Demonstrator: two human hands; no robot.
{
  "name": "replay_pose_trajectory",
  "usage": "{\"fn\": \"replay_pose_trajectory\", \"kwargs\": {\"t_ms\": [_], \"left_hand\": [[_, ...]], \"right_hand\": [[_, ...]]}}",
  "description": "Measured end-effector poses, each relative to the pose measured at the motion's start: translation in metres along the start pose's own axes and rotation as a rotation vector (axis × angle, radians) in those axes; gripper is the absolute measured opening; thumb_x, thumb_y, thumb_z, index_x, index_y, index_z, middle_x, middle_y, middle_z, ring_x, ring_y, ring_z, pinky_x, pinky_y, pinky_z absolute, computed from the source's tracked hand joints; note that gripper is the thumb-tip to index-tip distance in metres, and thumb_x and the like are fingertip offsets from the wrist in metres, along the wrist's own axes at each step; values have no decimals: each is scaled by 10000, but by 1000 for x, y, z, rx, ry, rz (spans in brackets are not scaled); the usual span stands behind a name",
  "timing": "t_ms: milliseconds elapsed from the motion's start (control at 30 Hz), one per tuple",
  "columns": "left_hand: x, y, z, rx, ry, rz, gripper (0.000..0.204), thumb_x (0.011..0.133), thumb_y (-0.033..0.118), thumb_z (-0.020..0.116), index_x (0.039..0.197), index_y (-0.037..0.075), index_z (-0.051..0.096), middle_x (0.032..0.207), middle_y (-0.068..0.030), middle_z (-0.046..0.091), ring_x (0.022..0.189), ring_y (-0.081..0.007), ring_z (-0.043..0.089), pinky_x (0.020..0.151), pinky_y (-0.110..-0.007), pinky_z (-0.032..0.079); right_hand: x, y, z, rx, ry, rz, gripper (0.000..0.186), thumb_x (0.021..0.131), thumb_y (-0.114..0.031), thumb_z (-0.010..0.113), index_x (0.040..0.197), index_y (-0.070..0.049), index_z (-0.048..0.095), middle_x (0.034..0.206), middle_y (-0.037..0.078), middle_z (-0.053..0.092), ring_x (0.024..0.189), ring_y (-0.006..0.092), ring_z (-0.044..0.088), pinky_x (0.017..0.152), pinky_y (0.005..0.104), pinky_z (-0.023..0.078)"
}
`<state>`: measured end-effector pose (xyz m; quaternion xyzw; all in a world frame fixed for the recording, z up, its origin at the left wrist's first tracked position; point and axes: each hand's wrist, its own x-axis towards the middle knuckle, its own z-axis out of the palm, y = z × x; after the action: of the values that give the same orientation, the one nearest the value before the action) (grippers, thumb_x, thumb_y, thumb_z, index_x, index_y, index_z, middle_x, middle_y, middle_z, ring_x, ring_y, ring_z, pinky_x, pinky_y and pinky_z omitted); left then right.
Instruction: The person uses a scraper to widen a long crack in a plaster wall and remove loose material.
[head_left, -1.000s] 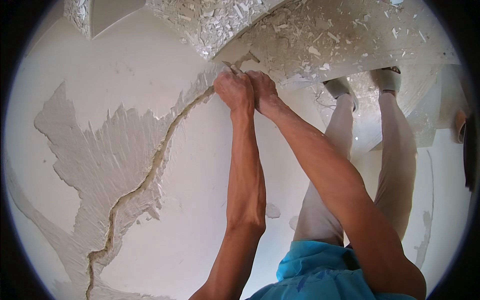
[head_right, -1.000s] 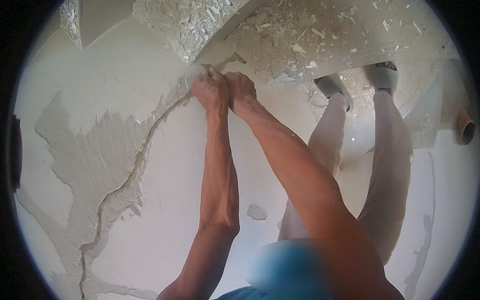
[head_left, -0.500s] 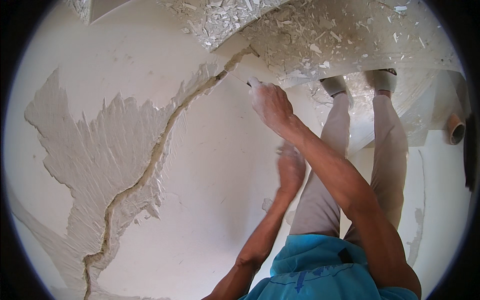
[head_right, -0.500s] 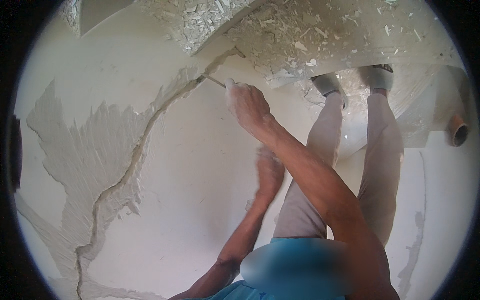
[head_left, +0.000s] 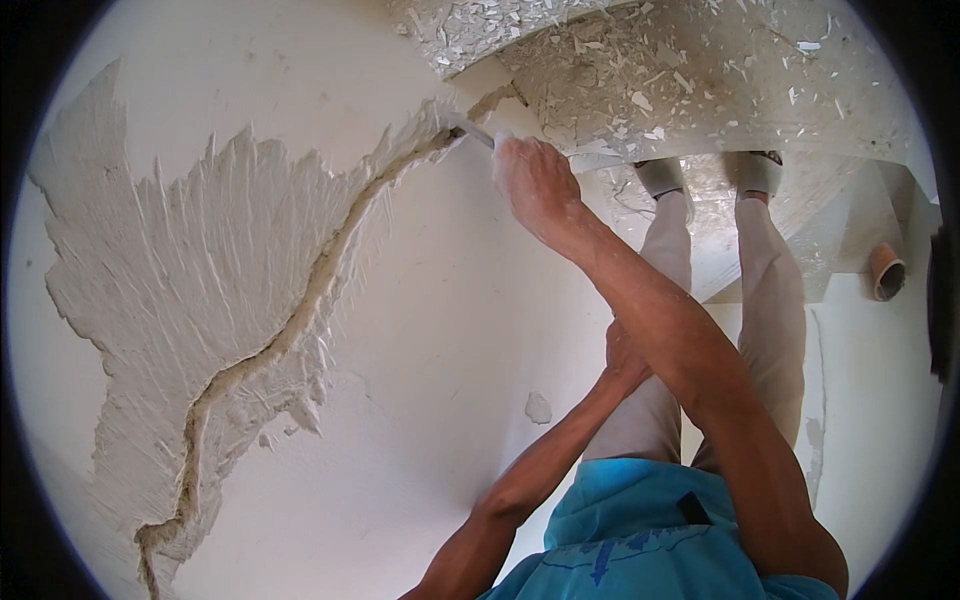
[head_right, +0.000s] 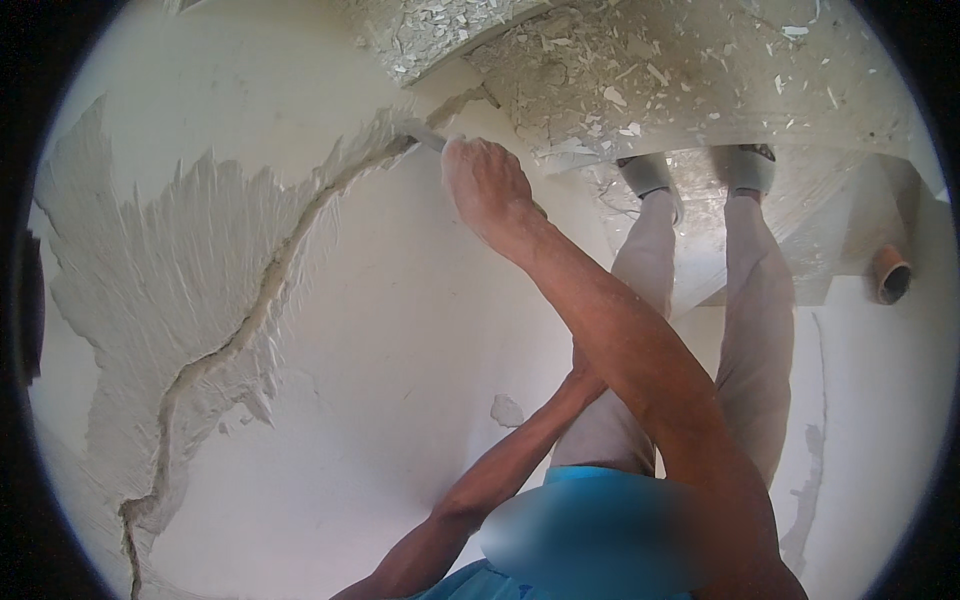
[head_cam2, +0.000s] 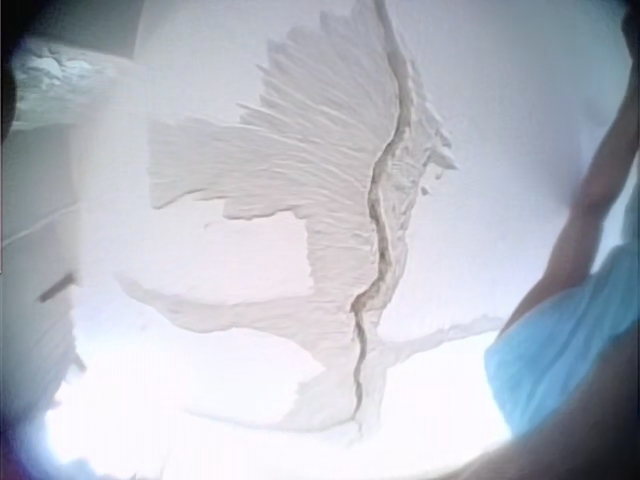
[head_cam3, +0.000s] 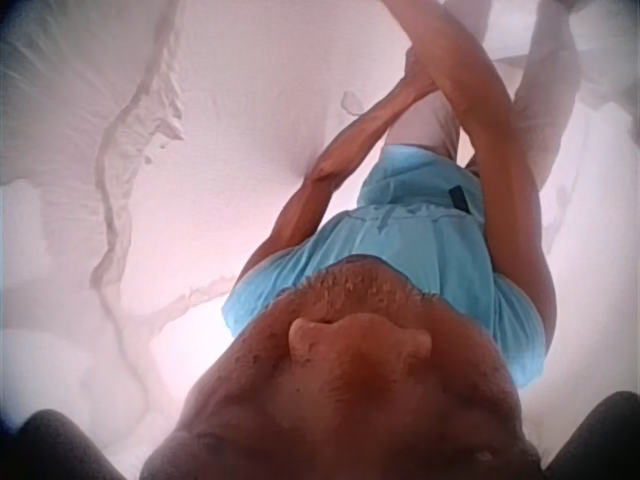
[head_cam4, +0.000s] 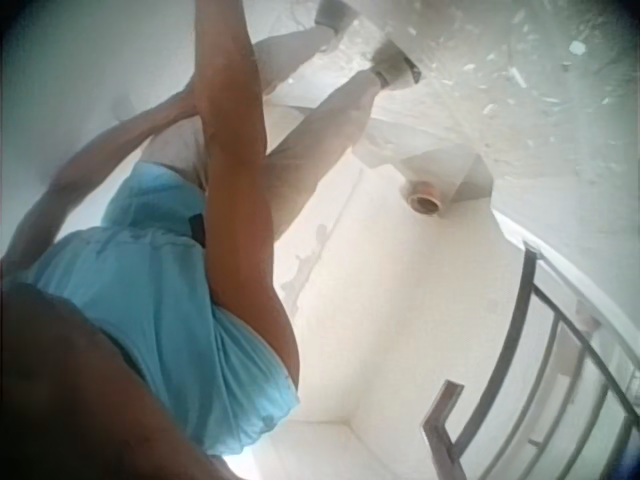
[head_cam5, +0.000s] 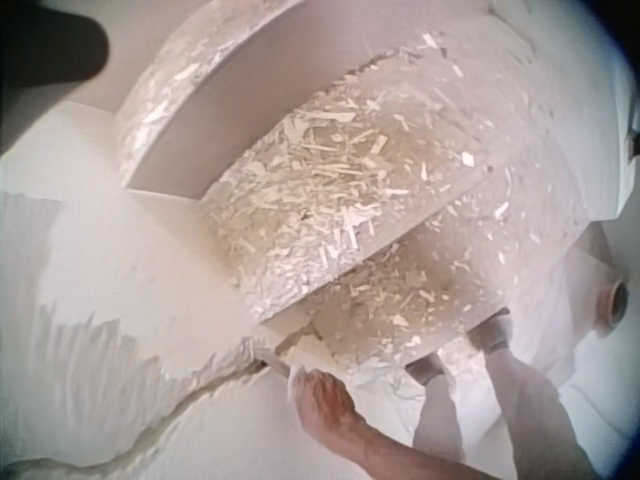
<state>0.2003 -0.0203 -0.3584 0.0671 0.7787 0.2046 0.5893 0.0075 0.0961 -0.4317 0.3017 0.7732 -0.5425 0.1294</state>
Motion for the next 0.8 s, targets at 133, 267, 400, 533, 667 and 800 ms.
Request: {"fn": "replay_pose_trajectory", "kwargs": {"t_ms": [133, 267, 400, 533, 667, 800], "left_hand": [[5, 4, 3, 122, 50, 3, 366, 893, 280, 608, 1175, 48, 626, 1157, -206, 654, 1038, -410, 599, 888, -472, 479], [12, 7, -2, 140, -13, -110, 304, 893, 226, 577, 1118, 31, 640, 1075, -243, 656, 953, -430, 601, 849, -499, 482], [14, 25, -12, 127, 2, -130, 367, 901, 287, 594, 1156, 24, 617, 1108, -223, 659, 1007, -417, 610, 866, -469, 488], [16, 14, -8, 190, 46, -40, 374, 898, 298, 606, 1140, 13, 613, 1130, -219, 651, 1018, -411, 626, 851, -464, 496], [8, 21, -9, -61, 144, -24, 439, 878, 331, 682, 1195, 36, 617, 1148, -165, 676, 1094, -333, 630, 918, -419, 489], [10, 8, -4, 35, 59, -42, 401, 864, 308, 685, 1148, 30, 627, 1085, -176, 681, 1045, -346, 638, 897, -430, 493]], "right_hand": [[18, -1, -2, -61, -14, 51, 144, 872, -38, 539, 861, 21, 669, 893, 233, 697, 890, 387, 700, 755, 468, 574], [24, -3, 1, -62, -42, 110, 164, 875, -42, 528, 874, 34, 674, 925, 248, 699, 925, 397, 698, 774, 480, 571], [29, -1, -6, 29, -44, 180, 193, 879, -84, 511, 924, 39, 653, 900, 285, 679, 910, 451, 667, 804, 535, 527], [9, -2, -7, 17, -73, 100, 207, 880, -109, 506, 958, 23, 646, 886, 294, 666, 902, 481, 643, 811, 567, 498], [18, -7, -3, 0, -50, 120, 199, 889, -92, 495, 951, 26, 643, 889, 291, 670, 898, 479, 649, 811, 561, 504], [16, -6, 0, -26, -40, 103, 184, 887, -75, 496, 940, 30, 639, 892, 291, 671, 890, 484, 650, 807, 552, 516]]}}
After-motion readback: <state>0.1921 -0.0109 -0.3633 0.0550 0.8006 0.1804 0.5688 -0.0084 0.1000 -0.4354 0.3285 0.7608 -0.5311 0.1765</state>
